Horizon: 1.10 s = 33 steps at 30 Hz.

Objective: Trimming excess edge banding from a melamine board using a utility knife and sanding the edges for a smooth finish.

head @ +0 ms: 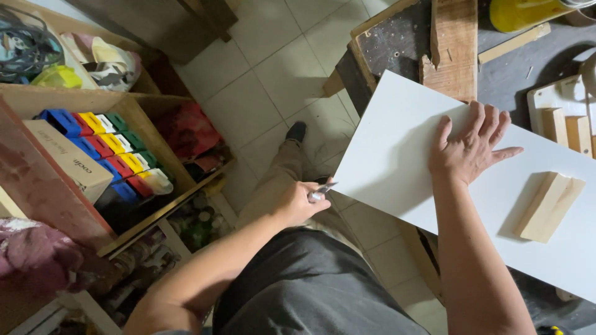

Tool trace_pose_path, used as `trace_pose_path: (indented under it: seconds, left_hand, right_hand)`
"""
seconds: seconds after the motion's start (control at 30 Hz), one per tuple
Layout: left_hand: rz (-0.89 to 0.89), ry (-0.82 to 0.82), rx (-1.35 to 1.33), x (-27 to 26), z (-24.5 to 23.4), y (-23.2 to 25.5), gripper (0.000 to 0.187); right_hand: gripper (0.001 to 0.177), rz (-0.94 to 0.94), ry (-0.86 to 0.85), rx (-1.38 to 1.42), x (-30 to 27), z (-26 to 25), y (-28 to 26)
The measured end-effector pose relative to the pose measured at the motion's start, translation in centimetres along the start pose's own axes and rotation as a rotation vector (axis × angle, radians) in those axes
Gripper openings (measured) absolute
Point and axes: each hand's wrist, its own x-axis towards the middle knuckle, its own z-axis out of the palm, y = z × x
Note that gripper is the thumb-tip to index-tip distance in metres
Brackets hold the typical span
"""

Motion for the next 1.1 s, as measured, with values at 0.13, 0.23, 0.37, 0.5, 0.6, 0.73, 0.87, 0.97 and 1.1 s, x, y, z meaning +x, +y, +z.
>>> trace_pose_path:
  seconds: [0.13, 0.23, 0.37, 0.5, 0.6, 0.73, 0.87, 0.97, 1.1]
  left_hand:
    - [0.034, -0.094, 0.187, -1.1, -1.3, 0.9, 0.036]
    - [0.001, -0.055, 0.165, -0.5, -1.4, -0.2, 0.03]
    - [-0.239, 0.083, 0.379, 0.7, -3.5, 3.0, 0.044]
    - [-0.274, 0.008, 0.504, 1.1, -4.6, 5.0, 0.055]
    - [-0.064, -0.01, 0.527, 2.9, -4.8, 2.9, 0.037]
    - [0.289, 0.136, 0.503, 6.5, -6.1, 3.1, 0.035]
    - [0.371, 0.057, 0.587, 9.3, -8.7, 8.1, 0.036]
    - [0.367, -0.02, 0.637, 13.4, -9.7, 11.5, 0.028]
    - [0.389, -0.077, 0.811, 18.7, -10.3, 16.8, 0.028]
  right_hand:
    - [0.058, 0.017, -0.021, -0.011, 0.1, 0.4, 0.4]
    - [0.058, 0.006, -0.007, -0.018, 0.2, 0.7, 0.7]
    - [0.066, 0.052, -0.077, -0.054, 0.4, 1.1, 1.0]
    - [0.061, 0.045, -0.044, -0.039, 0.2, 0.4, 0.3]
    - [0.058, 0.014, -0.012, -0.029, -0.1, 0.3, 0.4]
    - [0.061, -0.05, 0.06, -0.09, 0.4, 2.4, 2.4]
    - [0.06, -0.104, 0.111, -0.153, 0.3, 3.8, 3.8]
    - [0.064, -0.074, 0.109, -0.196, 0.2, 4.8, 4.5]
    - [0.065, -0.009, 0.063, -0.228, 0.2, 4.0, 3.7]
